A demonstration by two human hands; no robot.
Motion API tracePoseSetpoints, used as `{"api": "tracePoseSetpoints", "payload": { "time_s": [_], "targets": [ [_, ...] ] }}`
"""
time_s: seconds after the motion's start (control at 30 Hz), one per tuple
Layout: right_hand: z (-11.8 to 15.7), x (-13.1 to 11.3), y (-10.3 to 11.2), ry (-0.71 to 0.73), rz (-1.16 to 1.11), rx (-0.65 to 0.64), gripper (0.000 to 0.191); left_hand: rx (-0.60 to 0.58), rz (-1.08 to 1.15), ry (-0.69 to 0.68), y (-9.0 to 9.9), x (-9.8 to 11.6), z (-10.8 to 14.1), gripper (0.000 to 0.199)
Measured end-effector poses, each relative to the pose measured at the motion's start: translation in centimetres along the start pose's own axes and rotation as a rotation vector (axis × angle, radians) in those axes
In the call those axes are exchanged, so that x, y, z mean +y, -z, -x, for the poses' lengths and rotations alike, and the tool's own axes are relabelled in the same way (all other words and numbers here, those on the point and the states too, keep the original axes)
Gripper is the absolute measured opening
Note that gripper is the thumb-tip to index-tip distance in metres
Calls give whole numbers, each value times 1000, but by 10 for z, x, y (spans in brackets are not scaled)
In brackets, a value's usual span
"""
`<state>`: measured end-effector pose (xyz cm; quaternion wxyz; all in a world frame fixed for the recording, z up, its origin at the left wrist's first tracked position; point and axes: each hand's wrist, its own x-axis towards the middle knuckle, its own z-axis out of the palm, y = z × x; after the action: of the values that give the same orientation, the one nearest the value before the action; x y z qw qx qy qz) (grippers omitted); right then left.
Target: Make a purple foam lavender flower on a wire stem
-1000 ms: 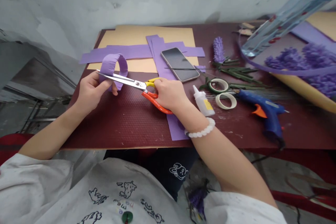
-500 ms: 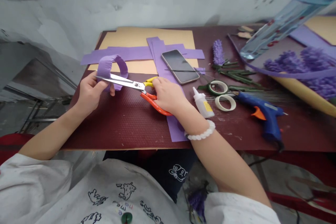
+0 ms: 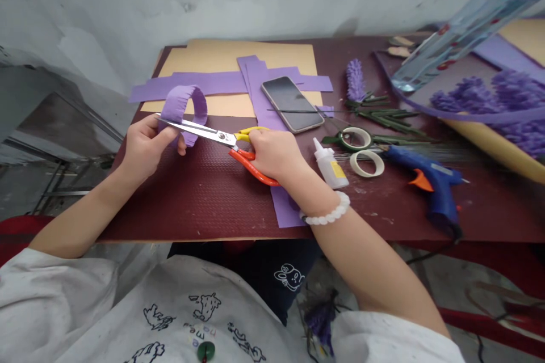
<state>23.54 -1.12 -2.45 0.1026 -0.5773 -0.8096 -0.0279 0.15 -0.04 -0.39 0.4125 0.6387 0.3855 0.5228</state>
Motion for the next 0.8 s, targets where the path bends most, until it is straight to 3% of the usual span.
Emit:
{"api": "tracePoseSetpoints", "payload": {
  "time_s": [0.27,0.57,0.8],
  "targets": [
    [0,1,-4,96,-90,57,46,9,-7,-58,3,-3,-1,10],
    [0,3,-1,92,-115,53,41,25,57,-146,3,-7,-1,10],
    [1,8,2,77,-105,97,38,-1,118,-106,3,-4,-2,12]
  ]
}}
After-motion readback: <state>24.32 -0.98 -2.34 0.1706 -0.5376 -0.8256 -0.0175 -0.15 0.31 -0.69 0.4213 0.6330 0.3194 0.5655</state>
